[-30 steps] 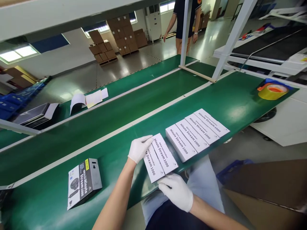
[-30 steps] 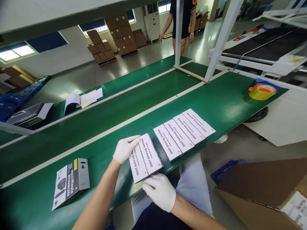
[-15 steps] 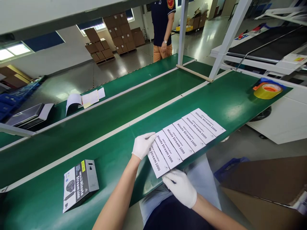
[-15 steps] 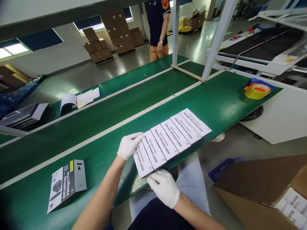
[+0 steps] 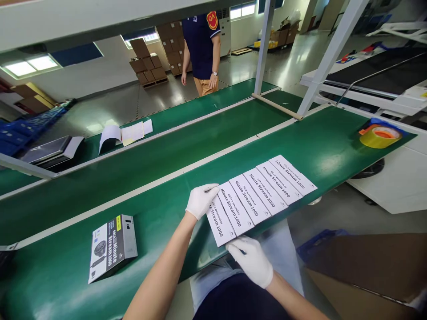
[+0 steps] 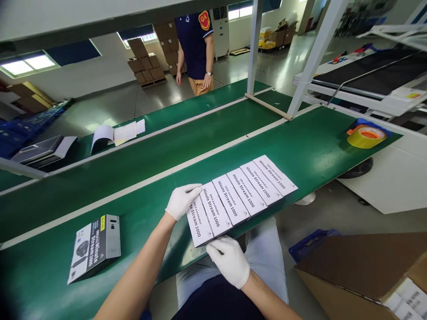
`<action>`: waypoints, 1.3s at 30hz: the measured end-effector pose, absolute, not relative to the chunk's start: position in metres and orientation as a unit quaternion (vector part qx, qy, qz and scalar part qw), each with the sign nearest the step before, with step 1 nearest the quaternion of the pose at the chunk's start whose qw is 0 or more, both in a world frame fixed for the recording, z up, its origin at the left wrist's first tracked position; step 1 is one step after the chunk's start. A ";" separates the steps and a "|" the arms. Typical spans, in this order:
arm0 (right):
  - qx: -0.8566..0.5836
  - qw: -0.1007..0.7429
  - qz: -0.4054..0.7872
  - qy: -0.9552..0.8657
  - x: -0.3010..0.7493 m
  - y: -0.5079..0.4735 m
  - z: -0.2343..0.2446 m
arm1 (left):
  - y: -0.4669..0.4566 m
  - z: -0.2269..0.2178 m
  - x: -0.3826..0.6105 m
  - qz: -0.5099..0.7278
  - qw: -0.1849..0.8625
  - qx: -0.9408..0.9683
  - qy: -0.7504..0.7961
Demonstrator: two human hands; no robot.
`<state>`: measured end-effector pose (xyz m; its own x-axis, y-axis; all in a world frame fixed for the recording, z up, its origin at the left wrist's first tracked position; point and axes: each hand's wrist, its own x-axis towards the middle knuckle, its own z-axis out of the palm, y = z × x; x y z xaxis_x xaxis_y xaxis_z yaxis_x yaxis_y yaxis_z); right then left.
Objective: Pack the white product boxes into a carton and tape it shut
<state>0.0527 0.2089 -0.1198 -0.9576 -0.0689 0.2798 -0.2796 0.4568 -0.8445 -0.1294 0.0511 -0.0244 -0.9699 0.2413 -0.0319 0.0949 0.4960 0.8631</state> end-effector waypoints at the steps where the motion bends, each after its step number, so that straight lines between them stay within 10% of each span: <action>1: 0.100 0.102 0.511 -0.848 0.053 0.210 -0.121 | 0.051 -0.025 -0.129 0.494 0.074 0.098 0.861; 10: 0.087 0.082 0.553 -0.824 0.057 0.217 -0.123 | 0.020 -0.027 -0.126 0.542 -0.007 0.079 0.837; 17: 0.145 0.129 0.515 -0.835 0.066 0.236 -0.149 | -0.137 -0.040 -0.085 0.285 -0.157 -0.077 0.942; 24: 0.207 0.132 0.473 -0.846 0.059 0.253 -0.162 | -0.269 -0.017 -0.055 0.152 -0.020 -0.342 0.927; 30: 0.215 0.113 0.432 -0.868 0.058 0.263 -0.177 | -0.254 -0.024 -0.068 0.204 0.057 -0.332 0.919; 39: 0.219 0.161 0.448 -0.851 0.060 0.245 -0.157 | -0.149 0.008 -0.064 -0.032 -0.017 -0.174 0.984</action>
